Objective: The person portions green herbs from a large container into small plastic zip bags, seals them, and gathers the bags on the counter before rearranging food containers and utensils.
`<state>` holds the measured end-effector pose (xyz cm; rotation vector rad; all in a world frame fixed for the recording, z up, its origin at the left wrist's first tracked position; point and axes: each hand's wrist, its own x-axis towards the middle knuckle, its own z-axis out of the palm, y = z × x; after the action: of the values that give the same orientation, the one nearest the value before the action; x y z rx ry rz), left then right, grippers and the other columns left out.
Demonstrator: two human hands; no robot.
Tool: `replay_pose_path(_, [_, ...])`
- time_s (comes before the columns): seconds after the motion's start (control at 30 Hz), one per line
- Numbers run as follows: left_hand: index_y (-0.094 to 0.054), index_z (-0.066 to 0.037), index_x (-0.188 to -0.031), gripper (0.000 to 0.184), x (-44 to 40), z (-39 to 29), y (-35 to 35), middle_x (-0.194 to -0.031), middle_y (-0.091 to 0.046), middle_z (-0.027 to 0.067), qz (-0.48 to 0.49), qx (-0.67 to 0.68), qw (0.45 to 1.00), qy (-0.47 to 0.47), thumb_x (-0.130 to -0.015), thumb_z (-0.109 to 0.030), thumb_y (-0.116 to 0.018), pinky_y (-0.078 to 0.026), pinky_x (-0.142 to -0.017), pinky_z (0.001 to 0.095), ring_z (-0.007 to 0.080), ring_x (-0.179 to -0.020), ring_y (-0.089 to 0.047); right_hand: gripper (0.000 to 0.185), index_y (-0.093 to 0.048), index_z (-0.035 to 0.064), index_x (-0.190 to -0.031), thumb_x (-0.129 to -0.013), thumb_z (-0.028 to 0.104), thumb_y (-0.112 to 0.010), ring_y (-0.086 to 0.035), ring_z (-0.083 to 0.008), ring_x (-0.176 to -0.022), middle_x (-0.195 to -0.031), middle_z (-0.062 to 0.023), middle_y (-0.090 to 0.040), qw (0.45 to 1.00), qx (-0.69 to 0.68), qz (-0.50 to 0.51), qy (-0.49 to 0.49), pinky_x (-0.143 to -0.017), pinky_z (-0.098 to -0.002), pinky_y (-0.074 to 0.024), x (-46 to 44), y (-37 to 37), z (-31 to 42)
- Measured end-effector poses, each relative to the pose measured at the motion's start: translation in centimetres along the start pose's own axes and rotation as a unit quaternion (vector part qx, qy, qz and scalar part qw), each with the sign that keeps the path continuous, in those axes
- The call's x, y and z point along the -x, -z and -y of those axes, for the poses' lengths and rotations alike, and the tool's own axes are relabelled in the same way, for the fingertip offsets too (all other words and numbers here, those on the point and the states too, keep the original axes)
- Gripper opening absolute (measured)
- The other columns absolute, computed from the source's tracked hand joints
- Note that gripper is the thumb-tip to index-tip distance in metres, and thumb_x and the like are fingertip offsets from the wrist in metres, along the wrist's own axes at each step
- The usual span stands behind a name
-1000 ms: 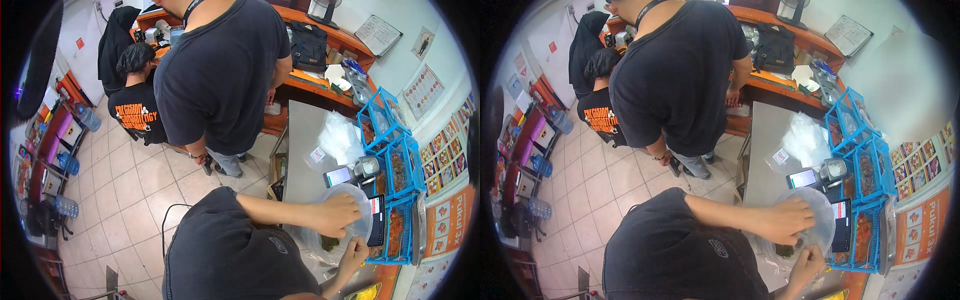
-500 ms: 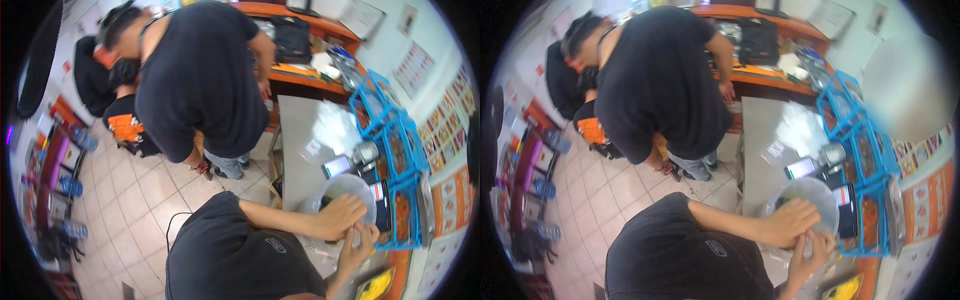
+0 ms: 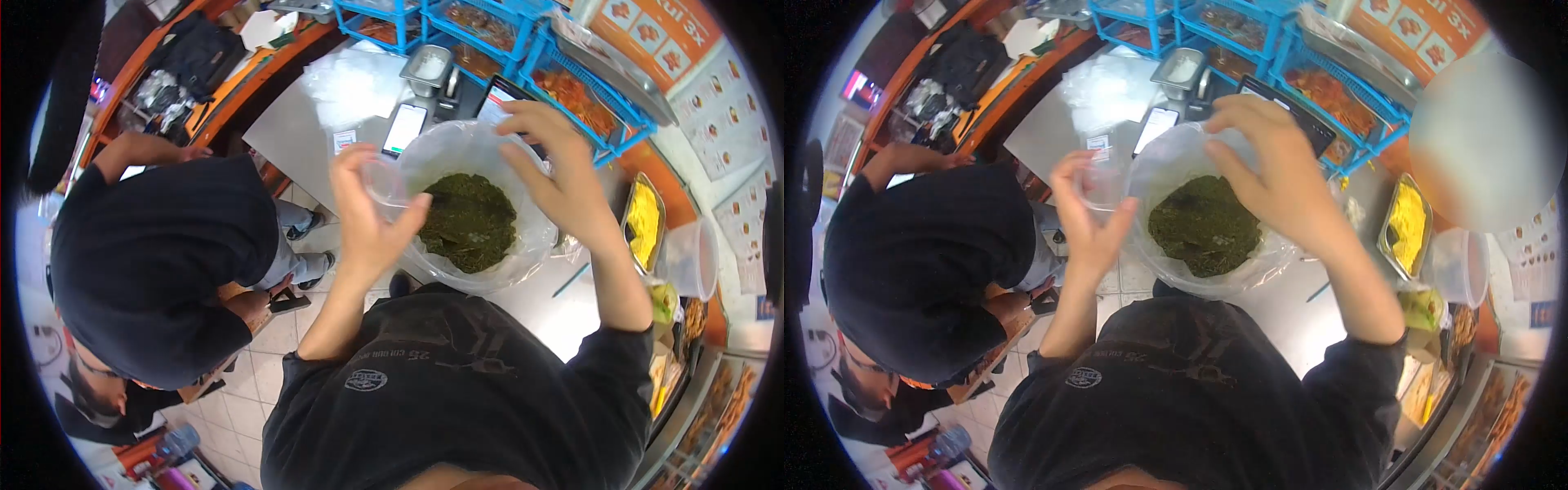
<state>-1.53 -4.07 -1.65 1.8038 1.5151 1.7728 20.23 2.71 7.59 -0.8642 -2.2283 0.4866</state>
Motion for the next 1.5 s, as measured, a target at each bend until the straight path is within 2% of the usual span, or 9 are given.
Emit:
replay_pose_path(0.1, [-0.040,-0.001,-0.120,0.063,-0.2,1.6,1.2,-0.124,-0.042,0.0163,-0.036,0.097,0.994,0.038,-0.070,-0.016,-0.074,-0.034,-0.092,0.0365,0.0239,-0.108,-0.043,0.017,-0.063,-0.0002,-0.089,-0.082,0.015,-0.064,-0.059,-0.0328,-0.098,-0.106,-0.0177,-0.062,0.971,0.080,0.227,0.005,-0.082,-0.0385,-0.0473,-1.3,-4.2,-5.6])
replay_pose_path(0.17, [-0.040,-0.001,-0.122,0.061,-0.3,1.9,1.9,-0.125,-0.042,0.0154,-0.042,0.109,0.992,0.050,-0.072,-0.014,-0.073,-0.033,-0.095,0.0363,0.0235,-0.111,-0.043,0.014,-0.065,-0.0006,-0.082,-0.078,0.013,-0.065,-0.061,-0.0345,-0.092,-0.097,-0.0186,-0.065,0.916,0.154,0.366,-0.061,-0.077,-0.0405,-0.0490,-1.5,-7.4,-7.5])
replay_pose_path(0.23, [-0.040,-0.002,-0.123,0.060,-0.3,2.1,2.0,-0.125,-0.042,0.0144,-0.048,0.081,0.995,0.045,-0.073,-0.013,-0.072,-0.031,-0.099,0.0360,0.0236,-0.114,-0.042,0.014,-0.070,0.0014,-0.085,-0.075,0.008,-0.065,-0.065,-0.0362,-0.087,-0.091,-0.0187,-0.067,0.837,0.238,0.483,-0.104,-0.073,-0.0418,-0.0530,-1.8,-11.0,-9.5])
replay_pose_path(0.37, [-0.040,-0.004,-0.125,0.053,-0.1,2.3,2.4,-0.128,-0.043,0.0138,-0.068,0.080,0.993,0.059,-0.080,-0.015,-0.066,-0.031,-0.101,0.0337,0.0198,-0.117,-0.042,0.013,-0.071,0.0029,-0.082,-0.072,0.008,-0.065,-0.067,-0.0328,-0.085,-0.087,-0.0161,-0.069,0.811,0.298,0.497,-0.074,-0.070,-0.0399,-0.0544,-1.4,-14.0,-11.8])
replay_pose_path(0.63, [-0.040,-0.004,-0.125,0.052,0.5,3.5,2.5,-0.128,-0.044,0.0140,-0.060,0.087,0.990,0.088,-0.081,-0.014,-0.066,-0.032,-0.101,0.0343,0.0197,-0.116,-0.043,0.011,-0.073,0.0062,-0.080,-0.070,0.010,-0.067,-0.068,-0.0289,-0.085,-0.085,-0.0123,-0.070,0.755,0.365,0.541,-0.056,-0.069,-0.0387,-0.0545,1.0,-15.7,-15.9])
replay_pose_path(0.83, [-0.040,-0.002,-0.125,0.056,0.3,3.4,2.5,-0.125,-0.043,0.0132,-0.047,0.091,0.991,0.084,-0.078,-0.013,-0.069,-0.032,-0.100,0.0344,0.0215,-0.116,-0.043,0.014,-0.072,0.0057,-0.083,-0.070,0.010,-0.069,-0.068,-0.0291,-0.083,-0.082,-0.0129,-0.069,0.767,0.362,0.529,-0.030,-0.068,-0.0383,-0.0545,0.1,-14.9,-14.0])
replay_pose_path(1.13, [-0.045,-0.001,-0.120,0.053,0.9,2.5,2.6,-0.116,-0.052,0.0118,0.010,0.106,0.988,0.113,-0.076,-0.011,-0.071,-0.036,-0.097,0.0334,0.0206,-0.109,-0.049,0.013,-0.070,0.0001,-0.082,-0.074,0.009,-0.064,-0.067,-0.0348,-0.083,-0.084,-0.0177,-0.068,0.882,0.231,0.395,-0.110,-0.070,-0.0425,-0.0538,-0.4,-16.4,-13.1])
replay_pose_path(1.33, [-0.046,-0.001,-0.117,0.043,1.5,1.9,2.6,-0.108,-0.059,0.0113,0.149,0.177,0.960,0.160,-0.079,-0.006,-0.066,-0.038,-0.096,0.0337,0.0192,-0.105,-0.054,0.014,-0.069,-0.0001,-0.084,-0.074,0.008,-0.063,-0.066,-0.0368,-0.088,-0.087,-0.0194,-0.068,0.885,0.219,0.404,-0.075,-0.076,-0.0439,-0.0528,-0.8,-17.5,-12.7])
replay_pose_path(1.5, [-0.046,-0.002,-0.117,0.042,1.6,1.7,2.5,-0.110,-0.059,0.0117,0.193,0.172,0.946,0.194,-0.081,-0.007,-0.066,-0.039,-0.099,0.0358,0.0201,-0.107,-0.055,0.014,-0.070,0.0022,-0.081,-0.069,0.007,-0.063,-0.066,-0.0343,-0.083,-0.082,-0.0182,-0.067,0.867,0.165,0.456,-0.118,-0.072,-0.0422,-0.0523,-1.9,-16.9,-10.8])
